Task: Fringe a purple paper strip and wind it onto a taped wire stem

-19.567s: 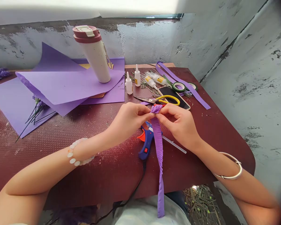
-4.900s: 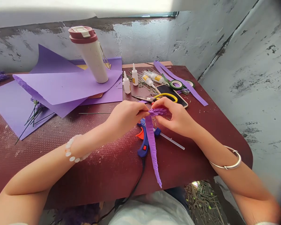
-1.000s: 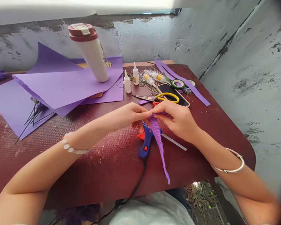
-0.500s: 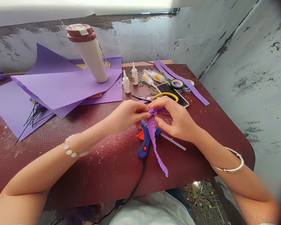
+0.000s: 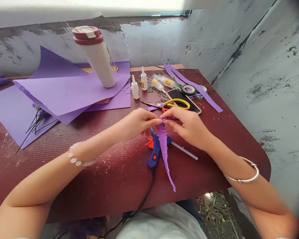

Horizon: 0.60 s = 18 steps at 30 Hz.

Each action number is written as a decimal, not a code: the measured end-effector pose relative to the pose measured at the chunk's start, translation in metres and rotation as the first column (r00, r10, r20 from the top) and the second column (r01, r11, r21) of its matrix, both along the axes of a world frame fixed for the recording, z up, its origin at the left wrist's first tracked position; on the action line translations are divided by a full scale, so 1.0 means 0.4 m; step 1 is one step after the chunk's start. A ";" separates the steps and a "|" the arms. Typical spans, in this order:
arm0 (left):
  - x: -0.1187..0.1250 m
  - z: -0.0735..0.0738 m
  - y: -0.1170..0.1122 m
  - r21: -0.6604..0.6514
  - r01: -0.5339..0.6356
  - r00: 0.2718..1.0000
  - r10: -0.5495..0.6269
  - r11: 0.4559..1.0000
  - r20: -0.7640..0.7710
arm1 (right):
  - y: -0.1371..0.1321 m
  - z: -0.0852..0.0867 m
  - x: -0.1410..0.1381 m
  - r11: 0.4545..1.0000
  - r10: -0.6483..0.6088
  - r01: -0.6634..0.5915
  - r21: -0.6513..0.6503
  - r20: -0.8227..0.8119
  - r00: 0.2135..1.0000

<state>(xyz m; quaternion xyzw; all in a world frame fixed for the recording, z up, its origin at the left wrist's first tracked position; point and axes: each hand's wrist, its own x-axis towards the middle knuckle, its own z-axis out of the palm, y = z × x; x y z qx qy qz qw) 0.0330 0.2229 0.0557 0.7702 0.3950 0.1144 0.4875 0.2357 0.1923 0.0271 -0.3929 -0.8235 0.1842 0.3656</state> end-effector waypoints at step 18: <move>0.003 0.013 -0.001 -0.253 -0.067 0.983 0.107 0.965 0.150 | -0.003 0.001 0.005 0.974 0.048 -0.038 0.223 -0.041 0.998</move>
